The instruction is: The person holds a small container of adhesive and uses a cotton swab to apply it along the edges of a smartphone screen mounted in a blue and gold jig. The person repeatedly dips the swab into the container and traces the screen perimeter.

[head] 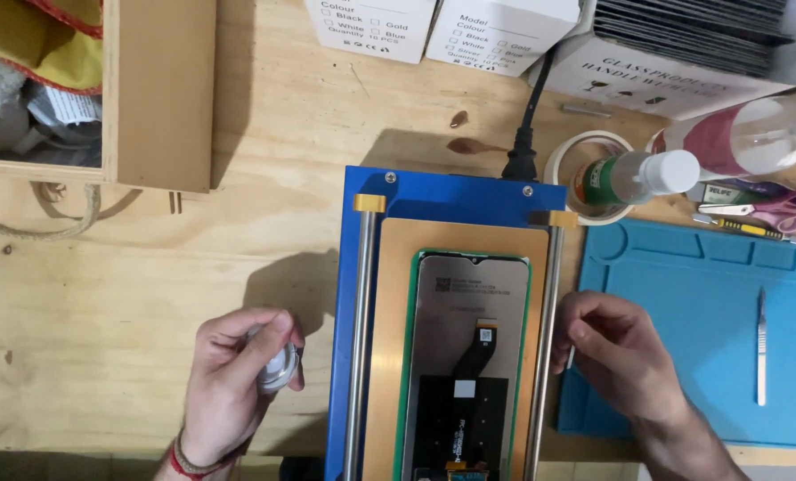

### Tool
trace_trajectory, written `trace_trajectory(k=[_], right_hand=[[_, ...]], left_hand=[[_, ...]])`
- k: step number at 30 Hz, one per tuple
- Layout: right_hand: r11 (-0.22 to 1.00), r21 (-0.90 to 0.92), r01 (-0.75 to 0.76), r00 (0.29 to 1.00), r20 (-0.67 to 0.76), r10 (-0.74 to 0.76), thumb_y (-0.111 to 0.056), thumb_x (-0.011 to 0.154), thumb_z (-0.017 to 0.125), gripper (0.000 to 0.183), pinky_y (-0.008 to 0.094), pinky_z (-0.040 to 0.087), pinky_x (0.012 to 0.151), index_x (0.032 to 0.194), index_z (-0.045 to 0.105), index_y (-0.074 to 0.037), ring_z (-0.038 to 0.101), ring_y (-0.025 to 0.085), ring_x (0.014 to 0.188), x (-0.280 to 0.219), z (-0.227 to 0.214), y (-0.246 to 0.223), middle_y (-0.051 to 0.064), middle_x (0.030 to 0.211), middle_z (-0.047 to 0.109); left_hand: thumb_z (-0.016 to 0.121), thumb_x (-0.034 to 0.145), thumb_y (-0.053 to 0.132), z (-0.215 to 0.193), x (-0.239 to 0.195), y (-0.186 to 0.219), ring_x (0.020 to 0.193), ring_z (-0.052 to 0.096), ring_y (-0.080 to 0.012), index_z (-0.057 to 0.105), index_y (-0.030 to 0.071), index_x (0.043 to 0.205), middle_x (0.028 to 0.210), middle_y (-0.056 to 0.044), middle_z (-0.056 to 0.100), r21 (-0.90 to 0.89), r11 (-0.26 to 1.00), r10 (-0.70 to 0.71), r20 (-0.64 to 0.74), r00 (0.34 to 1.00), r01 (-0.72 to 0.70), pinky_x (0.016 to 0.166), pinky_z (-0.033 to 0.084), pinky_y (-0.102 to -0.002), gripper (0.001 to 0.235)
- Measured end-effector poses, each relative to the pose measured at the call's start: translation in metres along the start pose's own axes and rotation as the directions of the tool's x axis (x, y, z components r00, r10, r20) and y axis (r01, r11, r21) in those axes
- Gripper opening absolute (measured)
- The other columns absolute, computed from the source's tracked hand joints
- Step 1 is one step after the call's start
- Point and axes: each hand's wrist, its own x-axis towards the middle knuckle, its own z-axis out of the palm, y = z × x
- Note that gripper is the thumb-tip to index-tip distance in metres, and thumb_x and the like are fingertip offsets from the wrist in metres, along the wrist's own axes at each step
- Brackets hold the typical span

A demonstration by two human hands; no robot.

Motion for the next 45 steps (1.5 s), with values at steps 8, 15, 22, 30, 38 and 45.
trace_trajectory(k=[8, 15, 22, 30, 38, 45], right_hand=[[0.996, 0.064, -0.056, 0.998, -0.016, 0.058, -0.018, 0.108, 0.07, 0.017, 0.036, 0.061, 0.061, 0.102, 0.075, -0.003, 0.067, 0.023, 0.071, -0.019, -0.012, 0.01, 0.011, 0.083, 0.069], [0.974, 0.134, -0.182, 0.964, -0.173, 0.204, -0.011, 0.105, 0.071, 0.013, 0.041, 0.061, 0.059, 0.104, 0.077, 0.001, 0.066, 0.028, 0.071, -0.044, -0.033, 0.026, 0.015, 0.087, 0.068], [0.982, 0.09, -0.165, 0.975, -0.136, 0.176, -0.013, 0.104, 0.071, 0.013, 0.041, 0.06, 0.061, 0.104, 0.076, -0.001, 0.068, 0.028, 0.072, -0.033, -0.028, 0.018, 0.014, 0.086, 0.069], [0.995, 0.06, -0.075, 0.996, -0.05, 0.078, -0.015, 0.108, 0.069, 0.017, 0.035, 0.062, 0.06, 0.105, 0.076, 0.0, 0.069, 0.024, 0.069, -0.016, -0.012, 0.004, 0.013, 0.085, 0.07], [0.998, -0.062, 0.028, 1.0, -0.002, -0.028, -0.018, 0.107, 0.071, 0.017, 0.032, 0.064, 0.057, 0.102, 0.076, -0.002, 0.071, 0.021, 0.065, 0.002, 0.005, -0.009, 0.01, 0.081, 0.072], [0.981, -0.162, 0.102, 0.995, 0.007, -0.103, -0.016, 0.105, 0.073, 0.014, 0.031, 0.063, 0.063, 0.102, 0.078, -0.003, 0.069, 0.02, 0.072, 0.001, 0.01, -0.006, 0.009, 0.084, 0.071]], left_hand=[[0.074, 0.102, 0.015, 0.021, 0.012, 0.014, 0.041, 0.068, -0.0218, 0.077, -0.004, 0.085, 0.076, -0.013, 0.074, 0.135, 0.99, -0.04, 0.053, 0.998, 0.033, 0.036, 0.055, -0.029, 0.025], [0.075, 0.101, 0.014, 0.031, 0.017, 0.02, 0.046, 0.073, -0.0228, 0.08, -0.003, 0.094, 0.079, -0.015, 0.076, 0.147, 0.989, -0.046, 0.108, 0.993, 0.029, 0.038, 0.067, -0.029, 0.019], [0.077, 0.099, 0.017, 0.026, 0.015, 0.016, 0.042, 0.075, -0.0266, 0.081, -0.004, 0.092, 0.078, -0.016, 0.08, 0.189, 0.98, -0.067, 0.049, 0.997, 0.056, 0.035, 0.059, -0.029, 0.022], [0.075, 0.101, 0.017, 0.015, 0.006, 0.017, 0.04, 0.071, -0.0228, 0.078, -0.004, 0.083, 0.065, -0.012, 0.072, 0.171, 0.985, -0.036, 0.045, 0.998, 0.028, 0.039, 0.052, -0.027, 0.028], [0.073, 0.103, 0.013, -0.01, -0.01, 0.003, 0.04, 0.067, -0.0215, 0.078, -0.006, 0.085, 0.076, -0.014, 0.075, 0.108, 0.994, -0.021, -0.04, 0.999, 0.026, 0.035, 0.051, -0.03, 0.026], [0.072, 0.103, 0.008, -0.014, -0.011, -0.002, 0.041, 0.067, -0.0225, 0.079, -0.005, 0.091, 0.077, -0.016, 0.076, 0.035, 0.999, -0.008, -0.024, 1.0, 0.009, 0.036, 0.055, -0.03, 0.019]])
